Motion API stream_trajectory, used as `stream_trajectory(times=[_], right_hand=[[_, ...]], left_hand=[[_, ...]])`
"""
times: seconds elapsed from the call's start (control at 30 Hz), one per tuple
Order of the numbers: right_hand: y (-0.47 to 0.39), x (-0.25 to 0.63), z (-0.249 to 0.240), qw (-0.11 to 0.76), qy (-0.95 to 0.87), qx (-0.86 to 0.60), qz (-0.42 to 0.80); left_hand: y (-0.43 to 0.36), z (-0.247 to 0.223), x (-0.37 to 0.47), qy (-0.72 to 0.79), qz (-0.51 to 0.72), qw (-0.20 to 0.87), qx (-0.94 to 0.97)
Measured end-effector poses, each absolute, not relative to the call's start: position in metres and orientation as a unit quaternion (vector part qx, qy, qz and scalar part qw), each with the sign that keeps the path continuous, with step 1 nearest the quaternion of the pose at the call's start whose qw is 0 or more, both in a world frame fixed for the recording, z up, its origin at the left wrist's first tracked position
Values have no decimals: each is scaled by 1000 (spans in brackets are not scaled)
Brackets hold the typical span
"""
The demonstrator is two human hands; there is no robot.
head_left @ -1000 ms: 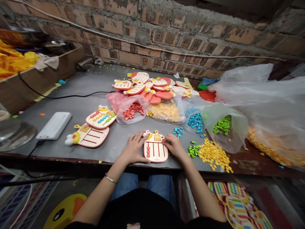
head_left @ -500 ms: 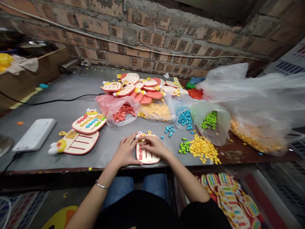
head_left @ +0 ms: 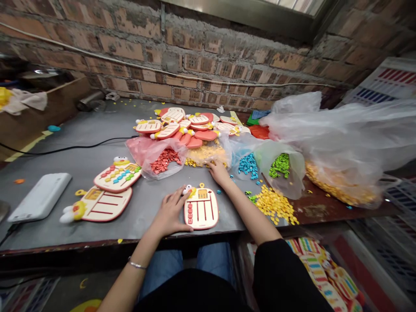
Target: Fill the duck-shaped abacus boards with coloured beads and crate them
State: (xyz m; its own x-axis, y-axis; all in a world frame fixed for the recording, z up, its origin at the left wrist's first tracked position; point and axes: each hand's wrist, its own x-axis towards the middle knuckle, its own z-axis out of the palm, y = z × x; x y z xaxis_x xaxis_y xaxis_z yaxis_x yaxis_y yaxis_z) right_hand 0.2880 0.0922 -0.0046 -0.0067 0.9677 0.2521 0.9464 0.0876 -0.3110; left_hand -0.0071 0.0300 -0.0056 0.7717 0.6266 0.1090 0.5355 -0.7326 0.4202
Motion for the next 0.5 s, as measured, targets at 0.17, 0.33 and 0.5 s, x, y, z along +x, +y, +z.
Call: stream_trajectory(times=[0.17,0.33,0.5], right_hand=[[94,281,-4,179,-701,-690,19],[67,284,-1,288,-699,-652,52],[26,279,1,443,-631,-610,185]], left_hand=[[31,-7,-7,308,132,186,924],[31,-7,-7,308,130,192,923],[31,-5,-7,313,119,192,923]])
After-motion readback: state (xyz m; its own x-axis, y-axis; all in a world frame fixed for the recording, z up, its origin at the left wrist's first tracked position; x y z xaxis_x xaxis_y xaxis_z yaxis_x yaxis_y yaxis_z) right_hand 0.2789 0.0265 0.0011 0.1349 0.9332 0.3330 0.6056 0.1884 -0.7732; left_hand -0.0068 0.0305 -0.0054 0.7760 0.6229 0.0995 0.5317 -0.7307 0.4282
